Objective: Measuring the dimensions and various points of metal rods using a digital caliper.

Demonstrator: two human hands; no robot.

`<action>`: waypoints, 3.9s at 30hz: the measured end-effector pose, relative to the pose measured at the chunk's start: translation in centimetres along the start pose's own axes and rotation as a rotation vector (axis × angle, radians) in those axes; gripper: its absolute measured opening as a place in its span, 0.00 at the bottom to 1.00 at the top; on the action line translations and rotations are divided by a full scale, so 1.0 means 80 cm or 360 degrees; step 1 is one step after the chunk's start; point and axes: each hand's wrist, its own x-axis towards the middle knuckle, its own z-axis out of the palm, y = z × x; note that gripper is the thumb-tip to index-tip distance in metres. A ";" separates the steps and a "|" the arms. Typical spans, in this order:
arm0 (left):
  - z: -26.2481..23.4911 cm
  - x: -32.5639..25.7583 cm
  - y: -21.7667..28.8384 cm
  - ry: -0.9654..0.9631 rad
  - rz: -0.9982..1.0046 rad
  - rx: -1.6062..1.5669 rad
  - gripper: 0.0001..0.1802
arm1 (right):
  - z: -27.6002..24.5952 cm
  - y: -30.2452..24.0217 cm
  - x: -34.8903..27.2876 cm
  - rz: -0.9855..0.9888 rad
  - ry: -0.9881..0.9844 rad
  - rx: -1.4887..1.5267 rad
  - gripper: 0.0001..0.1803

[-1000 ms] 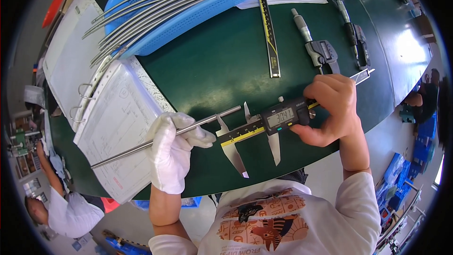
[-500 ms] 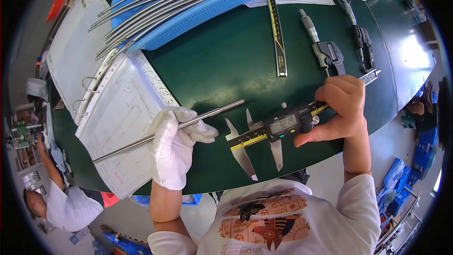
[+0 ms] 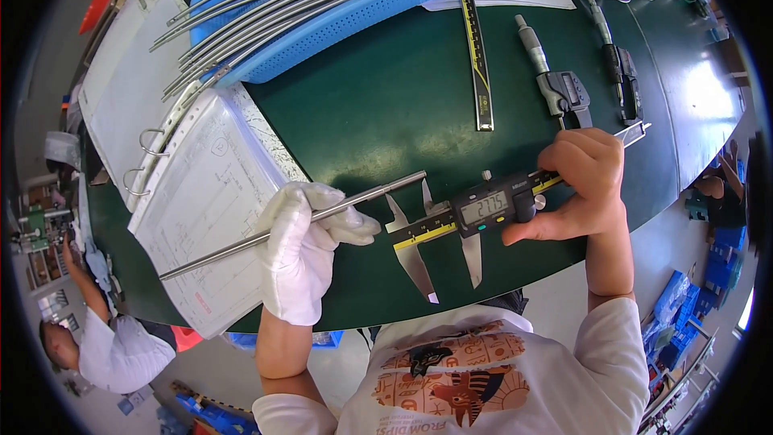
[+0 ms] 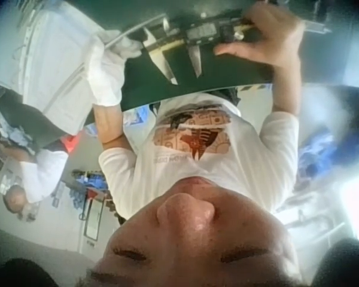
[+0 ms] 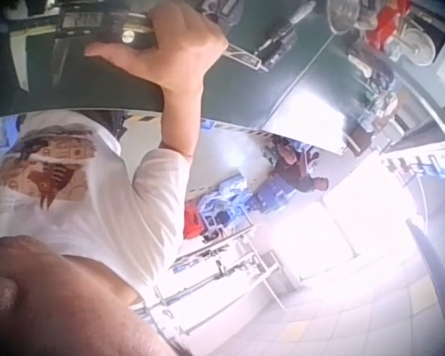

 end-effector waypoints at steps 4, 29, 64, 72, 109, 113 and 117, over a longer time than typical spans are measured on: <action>0.000 0.000 0.001 -0.0021 -0.0006 0.0003 0.15 | 0.000 0.001 0.000 0.0004 -0.0002 -0.0009 0.31; -0.011 0.002 -0.004 -0.0092 0.0038 -0.0188 0.16 | -0.002 -0.001 -0.002 0.0047 -0.0048 0.0055 0.26; -0.007 0.001 -0.002 -0.0123 0.0032 -0.0147 0.16 | -0.003 0.002 -0.001 0.0005 -0.0005 -0.0082 0.33; -0.003 -0.001 0.000 -0.0084 0.0012 0.0003 0.14 | -0.003 0.004 -0.001 0.0009 -0.0020 -0.0042 0.33; -0.002 -0.002 -0.002 -0.0044 0.0022 0.0034 0.14 | -0.002 -0.002 -0.003 0.0069 -0.0091 0.0080 0.25; -0.004 -0.003 -0.001 -0.0075 -0.0002 0.0019 0.14 | -0.002 -0.004 -0.003 0.0069 -0.0100 0.0105 0.24; -0.007 -0.003 -0.002 -0.0123 0.0010 -0.0058 0.12 | -0.002 -0.003 -0.003 0.0066 -0.0093 0.0083 0.24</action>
